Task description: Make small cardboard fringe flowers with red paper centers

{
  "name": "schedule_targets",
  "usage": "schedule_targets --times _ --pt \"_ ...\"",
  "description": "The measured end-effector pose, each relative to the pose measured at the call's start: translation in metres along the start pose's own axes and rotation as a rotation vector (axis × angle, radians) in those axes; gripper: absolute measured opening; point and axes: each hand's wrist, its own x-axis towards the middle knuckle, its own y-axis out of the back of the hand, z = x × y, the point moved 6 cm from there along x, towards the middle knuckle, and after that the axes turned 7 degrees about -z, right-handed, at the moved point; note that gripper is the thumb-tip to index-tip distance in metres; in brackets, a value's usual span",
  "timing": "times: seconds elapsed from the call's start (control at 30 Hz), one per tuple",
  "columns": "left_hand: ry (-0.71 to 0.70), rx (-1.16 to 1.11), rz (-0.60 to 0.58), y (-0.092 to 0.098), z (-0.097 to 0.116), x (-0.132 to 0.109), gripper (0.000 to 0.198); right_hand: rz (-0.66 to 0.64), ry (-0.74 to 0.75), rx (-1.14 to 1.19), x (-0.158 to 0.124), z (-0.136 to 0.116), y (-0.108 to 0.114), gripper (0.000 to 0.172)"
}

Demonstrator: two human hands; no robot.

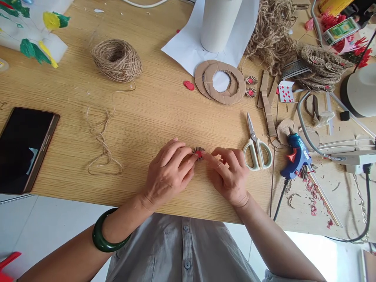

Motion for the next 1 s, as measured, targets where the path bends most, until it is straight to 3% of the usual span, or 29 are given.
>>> schedule_targets --times 0.5,0.6,0.73,1.0 --pt "0.012 -0.034 -0.006 -0.003 0.0 0.001 0.023 0.039 -0.25 0.284 0.007 0.017 -0.01 0.033" --pt "0.02 -0.033 -0.013 -0.002 -0.001 0.001 0.025 0.086 -0.179 0.308 0.006 0.013 -0.005 0.042" --pt "0.012 -0.005 0.0 -0.001 0.0 0.0 0.027 0.068 0.021 0.196 0.004 -0.001 -0.003 0.057" --pt "-0.039 0.016 0.048 0.002 0.002 -0.002 0.026 -0.02 0.086 -0.04 0.003 -0.01 -0.014 0.054"
